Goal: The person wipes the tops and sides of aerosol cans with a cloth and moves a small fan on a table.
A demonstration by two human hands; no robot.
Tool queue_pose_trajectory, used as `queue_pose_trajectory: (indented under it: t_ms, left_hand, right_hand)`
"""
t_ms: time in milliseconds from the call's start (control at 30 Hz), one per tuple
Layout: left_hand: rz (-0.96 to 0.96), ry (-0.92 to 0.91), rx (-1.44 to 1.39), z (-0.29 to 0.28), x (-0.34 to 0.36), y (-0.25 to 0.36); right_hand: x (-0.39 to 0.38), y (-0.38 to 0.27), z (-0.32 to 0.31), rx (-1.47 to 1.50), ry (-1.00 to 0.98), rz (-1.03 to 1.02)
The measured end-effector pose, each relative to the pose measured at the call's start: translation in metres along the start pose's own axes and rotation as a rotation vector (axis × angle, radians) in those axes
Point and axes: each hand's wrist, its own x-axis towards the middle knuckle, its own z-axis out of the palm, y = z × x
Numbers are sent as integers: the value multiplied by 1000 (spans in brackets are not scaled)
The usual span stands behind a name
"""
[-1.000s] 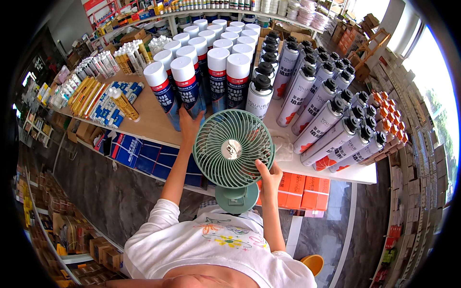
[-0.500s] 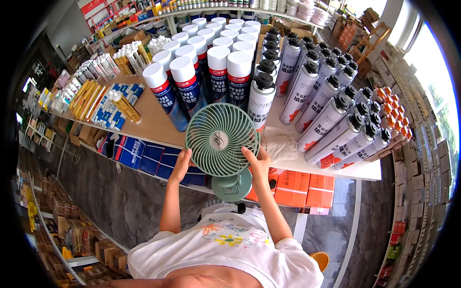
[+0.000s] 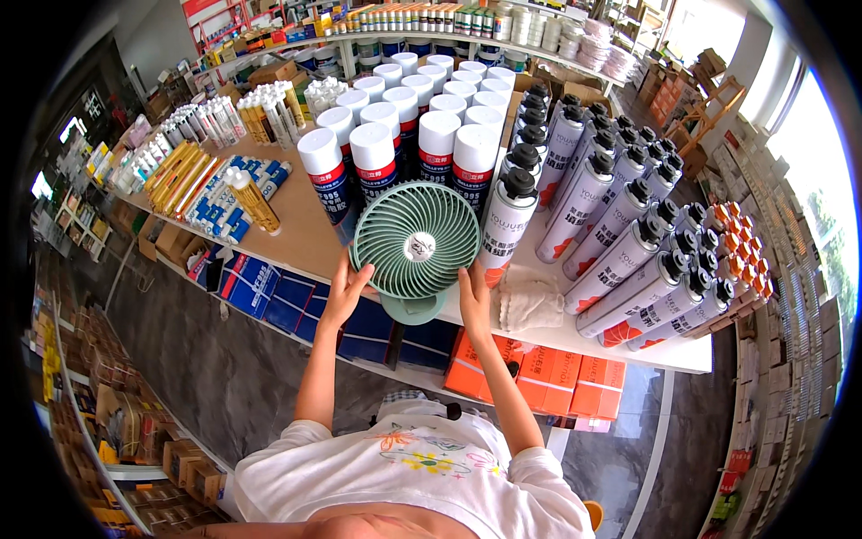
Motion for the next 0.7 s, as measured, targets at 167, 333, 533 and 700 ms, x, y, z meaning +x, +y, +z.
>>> queue_pose_trajectory:
  t_ms: [167, 333, 533, 700]
  left_hand:
    - [-58, 19, -96, -8, -1, -19]
    - [-124, 0, -129, -9, 0, -35]
    - [-189, 31, -55, -7, -8, -46]
    - [-128, 46, -27, -9, -11, -54]
  right_hand:
    - [-12, -7, 18, 189, 3, 134]
    - [2, 32, 15, -26, 118, -29]
    - [1, 59, 9, -114, 117, 4]
    - [-2, 57, 14, -106, 106, 11]
